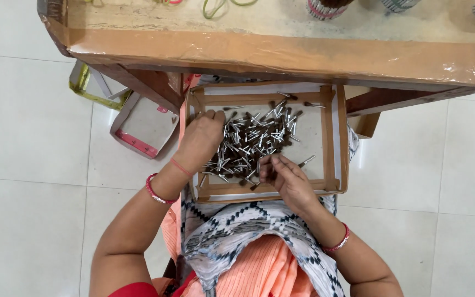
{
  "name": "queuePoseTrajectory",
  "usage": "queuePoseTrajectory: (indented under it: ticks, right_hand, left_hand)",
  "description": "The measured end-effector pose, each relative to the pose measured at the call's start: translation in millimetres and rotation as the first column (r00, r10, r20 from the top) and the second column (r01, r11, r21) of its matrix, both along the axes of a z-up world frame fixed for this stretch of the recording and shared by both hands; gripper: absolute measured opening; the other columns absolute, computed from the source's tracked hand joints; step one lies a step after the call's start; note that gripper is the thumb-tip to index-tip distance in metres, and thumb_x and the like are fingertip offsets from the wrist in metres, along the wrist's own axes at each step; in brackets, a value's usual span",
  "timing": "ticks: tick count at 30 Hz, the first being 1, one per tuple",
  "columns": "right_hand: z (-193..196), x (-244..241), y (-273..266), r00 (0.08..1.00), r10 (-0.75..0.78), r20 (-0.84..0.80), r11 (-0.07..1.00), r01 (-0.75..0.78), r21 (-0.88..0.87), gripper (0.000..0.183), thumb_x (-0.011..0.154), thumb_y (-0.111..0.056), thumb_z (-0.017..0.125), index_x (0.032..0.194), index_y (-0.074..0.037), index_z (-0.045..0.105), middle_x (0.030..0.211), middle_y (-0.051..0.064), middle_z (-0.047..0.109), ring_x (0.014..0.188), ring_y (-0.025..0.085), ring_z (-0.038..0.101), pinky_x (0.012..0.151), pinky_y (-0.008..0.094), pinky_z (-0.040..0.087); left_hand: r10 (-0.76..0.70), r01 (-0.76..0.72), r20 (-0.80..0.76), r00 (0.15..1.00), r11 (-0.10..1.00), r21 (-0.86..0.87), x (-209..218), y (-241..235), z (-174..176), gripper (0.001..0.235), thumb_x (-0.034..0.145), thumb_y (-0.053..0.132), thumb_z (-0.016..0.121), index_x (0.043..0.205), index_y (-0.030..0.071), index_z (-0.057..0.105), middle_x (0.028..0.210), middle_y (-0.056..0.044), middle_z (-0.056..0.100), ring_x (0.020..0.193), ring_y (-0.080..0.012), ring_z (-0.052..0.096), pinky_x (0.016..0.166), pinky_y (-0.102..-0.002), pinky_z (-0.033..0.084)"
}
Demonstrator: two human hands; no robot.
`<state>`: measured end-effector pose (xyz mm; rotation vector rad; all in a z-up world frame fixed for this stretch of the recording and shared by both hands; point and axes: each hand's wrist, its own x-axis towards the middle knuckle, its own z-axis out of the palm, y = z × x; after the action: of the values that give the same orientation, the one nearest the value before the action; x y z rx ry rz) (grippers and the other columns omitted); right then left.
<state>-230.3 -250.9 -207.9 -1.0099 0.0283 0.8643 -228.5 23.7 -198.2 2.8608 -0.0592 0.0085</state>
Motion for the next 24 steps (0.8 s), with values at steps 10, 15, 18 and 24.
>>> queuePoseTrajectory:
  ticks: [10, 15, 18, 24]
  right_hand:
    - [-5, 6, 38, 0.907, 0.080, -0.414, 0.997, -0.063, 0.055, 0.029, 0.106, -0.024, 0.049, 0.119, -0.002, 0.062, 0.111, 0.012, 0.070, 0.101, 0.024, 0.070, 0.092, 0.042, 0.061]
    - [-17, -6, 32, 0.944, 0.094, -0.316, 0.996, -0.085, 0.041, 0.031, 0.107, -0.020, 0.054, 0.129, -0.003, 0.066, 0.120, 0.010, 0.069, 0.107, 0.019, 0.067, 0.092, 0.033, 0.057]
    - [-11, -4, 23, 0.942, -0.014, -0.335, 0.993, -0.028, -0.119, 0.028, 0.102, -0.024, 0.052, 0.120, -0.005, 0.063, 0.104, 0.005, 0.069, 0.094, 0.017, 0.068, 0.082, 0.032, 0.059]
    - [-13, -5, -2, 0.991, -0.103, -0.086, 0.978, 0.085, -0.193, 0.026, 0.105, -0.024, 0.055, 0.120, -0.003, 0.059, 0.082, -0.003, 0.046, 0.074, 0.010, 0.043, 0.067, 0.025, 0.040]
  left_hand:
    - [-0.396, 0.521, 0.399, 0.827, 0.806, -0.280, -50, -27, 53, 0.027, 0.085, 0.010, 0.073, 0.110, 0.004, 0.067, 0.112, -0.009, 0.067, 0.106, -0.0270, 0.067, 0.091, -0.038, 0.057]
    - [-0.549, 0.656, 0.473, 0.689, 0.750, -0.084, -57, -34, 59, 0.026, 0.085, 0.013, 0.070, 0.109, 0.005, 0.066, 0.115, -0.007, 0.064, 0.113, -0.0254, 0.066, 0.097, -0.040, 0.056]
    - [-0.523, 0.670, 0.496, 0.693, 0.720, -0.178, -48, -22, 59, 0.027, 0.084, 0.014, 0.070, 0.109, 0.005, 0.065, 0.118, -0.008, 0.066, 0.115, -0.0276, 0.065, 0.096, -0.041, 0.056]
    - [-0.220, 0.263, 0.165, 0.961, 0.912, -0.316, -8, -1, 56, 0.027, 0.092, 0.005, 0.066, 0.119, 0.004, 0.068, 0.108, -0.011, 0.065, 0.103, -0.0302, 0.063, 0.088, -0.043, 0.055]
